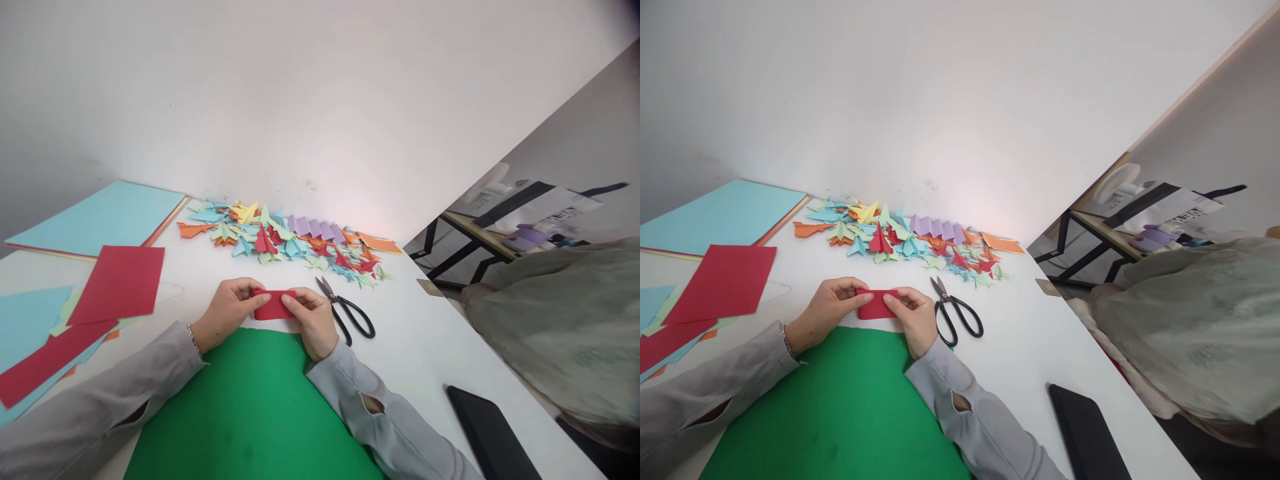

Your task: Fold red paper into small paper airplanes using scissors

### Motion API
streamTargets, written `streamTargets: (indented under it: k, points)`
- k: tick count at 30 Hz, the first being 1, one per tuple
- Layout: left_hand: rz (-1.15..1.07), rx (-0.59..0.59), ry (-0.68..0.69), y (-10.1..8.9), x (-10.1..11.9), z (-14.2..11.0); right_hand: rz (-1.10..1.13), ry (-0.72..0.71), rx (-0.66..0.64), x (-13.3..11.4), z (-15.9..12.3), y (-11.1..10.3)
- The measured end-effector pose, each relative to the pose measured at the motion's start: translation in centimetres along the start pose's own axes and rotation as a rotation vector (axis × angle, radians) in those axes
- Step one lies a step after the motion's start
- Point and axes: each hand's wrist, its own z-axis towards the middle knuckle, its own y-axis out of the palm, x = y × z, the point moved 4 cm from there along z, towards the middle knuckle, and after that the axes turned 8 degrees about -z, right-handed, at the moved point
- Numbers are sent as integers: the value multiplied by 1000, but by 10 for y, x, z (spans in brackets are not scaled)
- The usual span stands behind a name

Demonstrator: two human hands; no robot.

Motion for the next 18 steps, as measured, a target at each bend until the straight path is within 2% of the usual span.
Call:
streamTargets:
  k: [4, 9, 18]
  points:
    - [7, -24, 3, 1, -1, 0, 24, 15, 30, 1, 2, -3]
    - [22, 28, 9, -1, 1, 0, 62, 51, 2, 3, 2, -2]
    - [-15, 40, -4, -3, -3, 1, 53, 40, -9, 5, 2, -3]
